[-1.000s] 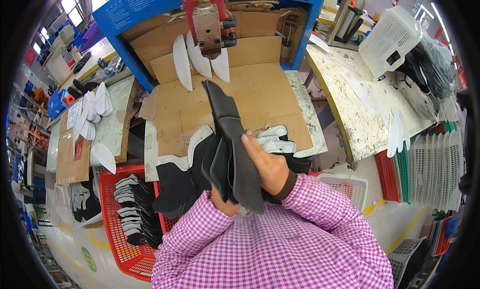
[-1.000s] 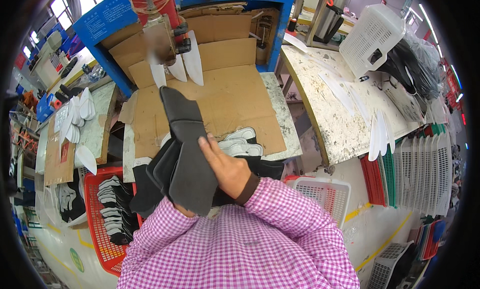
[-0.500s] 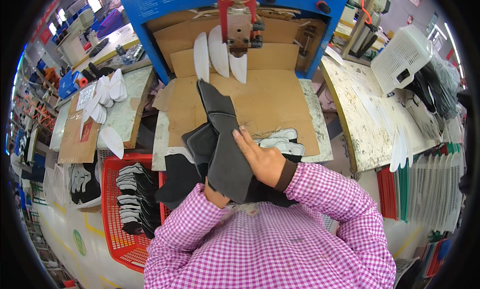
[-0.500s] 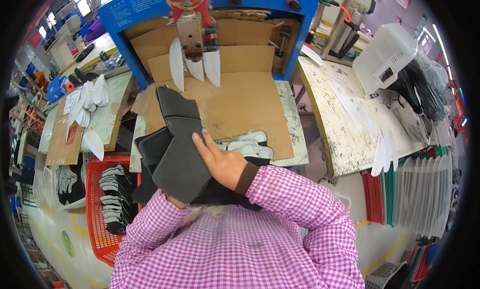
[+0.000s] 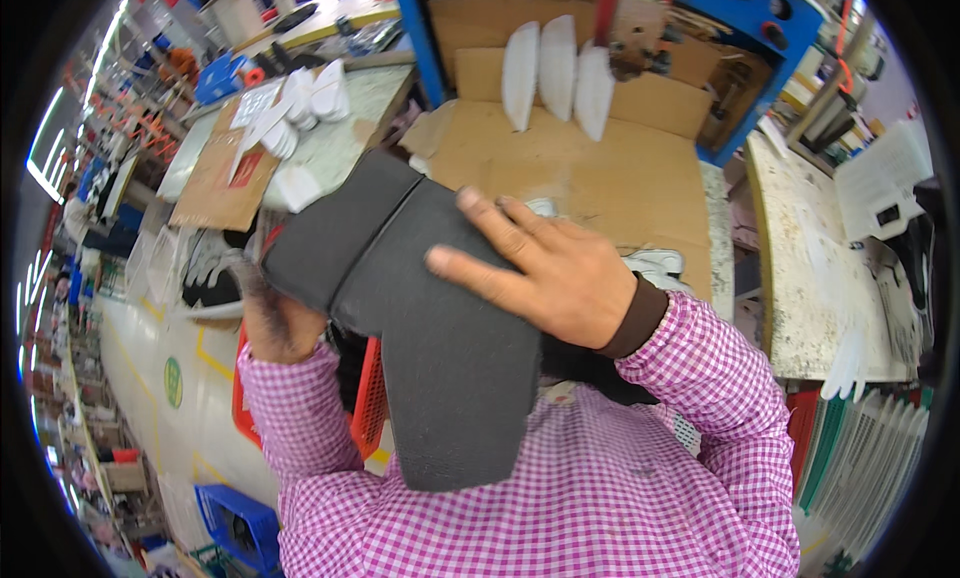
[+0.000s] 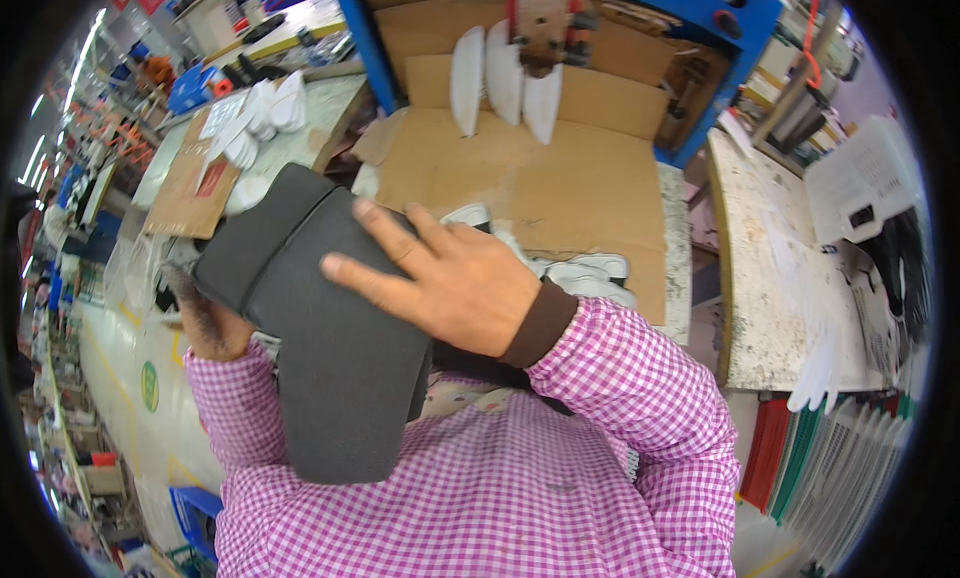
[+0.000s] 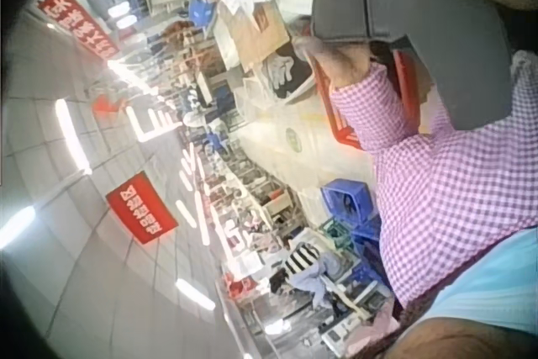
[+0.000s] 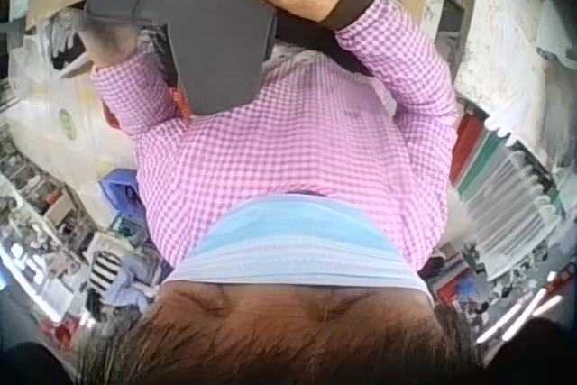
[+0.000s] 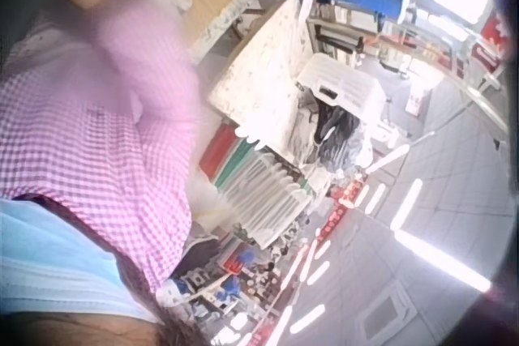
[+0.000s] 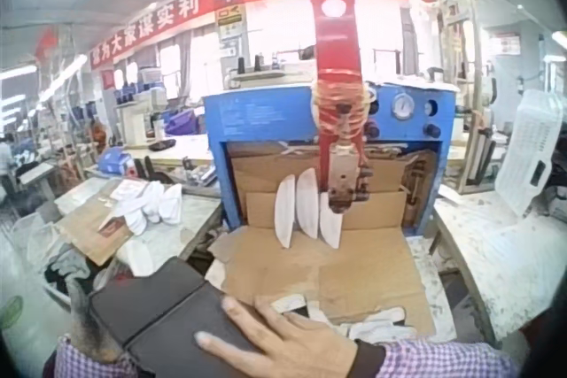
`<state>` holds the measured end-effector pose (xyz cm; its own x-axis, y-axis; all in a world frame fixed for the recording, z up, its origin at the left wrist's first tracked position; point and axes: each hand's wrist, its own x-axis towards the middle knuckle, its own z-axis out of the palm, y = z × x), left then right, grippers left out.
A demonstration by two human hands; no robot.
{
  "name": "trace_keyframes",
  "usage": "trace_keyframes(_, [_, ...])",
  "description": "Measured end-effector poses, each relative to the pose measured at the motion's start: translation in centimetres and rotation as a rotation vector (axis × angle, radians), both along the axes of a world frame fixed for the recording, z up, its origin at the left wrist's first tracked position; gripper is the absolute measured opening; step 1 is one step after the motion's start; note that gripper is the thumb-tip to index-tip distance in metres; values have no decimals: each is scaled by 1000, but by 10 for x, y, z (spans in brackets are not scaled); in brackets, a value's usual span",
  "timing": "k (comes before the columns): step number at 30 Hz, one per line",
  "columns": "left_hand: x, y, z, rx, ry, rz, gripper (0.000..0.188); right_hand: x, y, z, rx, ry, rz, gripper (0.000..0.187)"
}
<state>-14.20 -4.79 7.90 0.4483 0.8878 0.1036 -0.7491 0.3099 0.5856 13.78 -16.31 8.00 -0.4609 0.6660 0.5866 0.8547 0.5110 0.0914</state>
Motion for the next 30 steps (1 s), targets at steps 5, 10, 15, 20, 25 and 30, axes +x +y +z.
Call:
trace_keyframes(5, [-59,4,3,183,437,148,53,-27,15,-5,-286,37,39,95])
trace_keyframes(10, [-176,-12,-3,111,688,779,52,-2,4,-16,-395,115,-44,96])
trace_keyframes(15, [-262,-7,-75,-24,1646,1146,43,25,-3,-28,-436,92,-142,80])
trace_keyframes(20, [-291,-13,-265,-11,2516,902,32,47,-17,-41,-496,60,-176,73])
trace_keyframes(25, [-308,-42,-422,-326,1819,559,28,62,-20,-65,-592,119,-247,76])
trace_keyframes(30, [-346,-28,-396,-677,1401,291,33,63,-5,-89,-643,110,-478,77])
